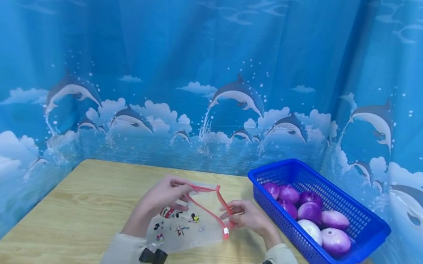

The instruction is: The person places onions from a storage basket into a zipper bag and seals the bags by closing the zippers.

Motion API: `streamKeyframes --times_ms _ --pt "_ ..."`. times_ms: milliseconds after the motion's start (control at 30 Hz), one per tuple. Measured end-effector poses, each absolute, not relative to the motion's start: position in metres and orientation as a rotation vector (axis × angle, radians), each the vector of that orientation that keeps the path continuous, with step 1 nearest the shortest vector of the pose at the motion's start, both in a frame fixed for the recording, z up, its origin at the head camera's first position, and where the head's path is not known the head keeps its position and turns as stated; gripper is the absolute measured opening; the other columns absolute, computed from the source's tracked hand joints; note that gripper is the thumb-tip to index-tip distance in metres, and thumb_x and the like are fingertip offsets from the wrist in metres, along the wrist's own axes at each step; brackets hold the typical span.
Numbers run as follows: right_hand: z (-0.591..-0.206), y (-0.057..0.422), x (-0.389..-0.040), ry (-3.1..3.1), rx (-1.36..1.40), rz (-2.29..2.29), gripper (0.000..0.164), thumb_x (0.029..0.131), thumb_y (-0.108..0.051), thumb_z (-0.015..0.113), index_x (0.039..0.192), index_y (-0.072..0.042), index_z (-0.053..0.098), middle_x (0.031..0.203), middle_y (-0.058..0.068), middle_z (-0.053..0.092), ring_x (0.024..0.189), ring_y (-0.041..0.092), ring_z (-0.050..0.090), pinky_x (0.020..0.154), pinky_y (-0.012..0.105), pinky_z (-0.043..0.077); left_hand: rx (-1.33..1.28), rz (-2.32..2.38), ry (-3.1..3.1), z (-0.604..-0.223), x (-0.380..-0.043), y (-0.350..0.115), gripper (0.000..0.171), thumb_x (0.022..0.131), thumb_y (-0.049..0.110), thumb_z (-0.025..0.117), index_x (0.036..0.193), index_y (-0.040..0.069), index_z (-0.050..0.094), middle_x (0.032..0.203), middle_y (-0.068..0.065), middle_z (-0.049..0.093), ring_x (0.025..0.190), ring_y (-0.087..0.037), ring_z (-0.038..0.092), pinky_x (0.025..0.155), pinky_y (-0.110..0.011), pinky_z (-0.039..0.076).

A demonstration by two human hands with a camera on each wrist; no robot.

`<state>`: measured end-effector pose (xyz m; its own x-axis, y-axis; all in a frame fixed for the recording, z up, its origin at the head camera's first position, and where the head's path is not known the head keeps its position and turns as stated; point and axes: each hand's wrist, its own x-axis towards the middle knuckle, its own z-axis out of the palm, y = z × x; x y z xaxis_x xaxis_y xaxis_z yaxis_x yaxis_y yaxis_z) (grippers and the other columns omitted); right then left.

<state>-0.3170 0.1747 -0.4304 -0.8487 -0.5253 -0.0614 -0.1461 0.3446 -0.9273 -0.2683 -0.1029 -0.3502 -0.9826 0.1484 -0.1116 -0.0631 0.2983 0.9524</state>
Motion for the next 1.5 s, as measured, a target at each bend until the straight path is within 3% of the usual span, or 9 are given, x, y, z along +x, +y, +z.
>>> streamKeyframes --times_ms 333,867,1267,1500 --pt "-0.426 0.173 -0.317 2.273 -0.596 -1.49 0.032 0.095 0.003 0.062 0.126 0.007 0.065 0.112 0.025 0.075 0.087 0.018 0.074 0.076 0.036 0.066 0.072 1.747 2.4 -0.347 -0.267 -0.105 0.023 0.103 0.014 0.059 0.116 0.002 0.074 0.115 -0.018 0.067 0.097 -0.028 0.07 0.075 -0.038 0.067" --pt "-0.415 0.169 -0.312 2.267 -0.597 -1.449 0.036 0.099 -0.01 0.066 0.133 0.002 0.063 0.117 0.021 0.075 0.098 0.026 0.075 0.081 0.039 0.066 0.102 1.74 2.403 -0.353 -0.27 -0.102 0.022 0.103 0.016 0.06 0.113 0.005 0.076 0.113 -0.018 0.065 0.099 -0.033 0.069 0.073 -0.035 0.067" --pt "-0.413 0.171 -0.31 2.241 -0.642 -1.469 0.035 0.097 0.002 0.061 0.132 0.005 0.062 0.119 0.031 0.071 0.094 0.028 0.077 0.08 0.039 0.067 0.079 1.742 2.377 -0.357 -0.263 -0.095 0.023 0.104 0.016 0.058 0.114 0.004 0.075 0.11 -0.017 0.065 0.092 -0.026 0.066 0.071 -0.034 0.067" --pt "-0.414 0.17 -0.309 2.249 -0.658 -1.449 0.036 0.097 0.003 0.061 0.133 0.007 0.061 0.119 0.03 0.071 0.093 0.027 0.076 0.079 0.037 0.067 0.04 1.791 2.344 -0.366 -0.262 -0.094 0.028 0.104 0.017 0.058 0.125 0.005 0.072 0.122 -0.021 0.064 0.097 -0.027 0.067 0.072 -0.034 0.067"
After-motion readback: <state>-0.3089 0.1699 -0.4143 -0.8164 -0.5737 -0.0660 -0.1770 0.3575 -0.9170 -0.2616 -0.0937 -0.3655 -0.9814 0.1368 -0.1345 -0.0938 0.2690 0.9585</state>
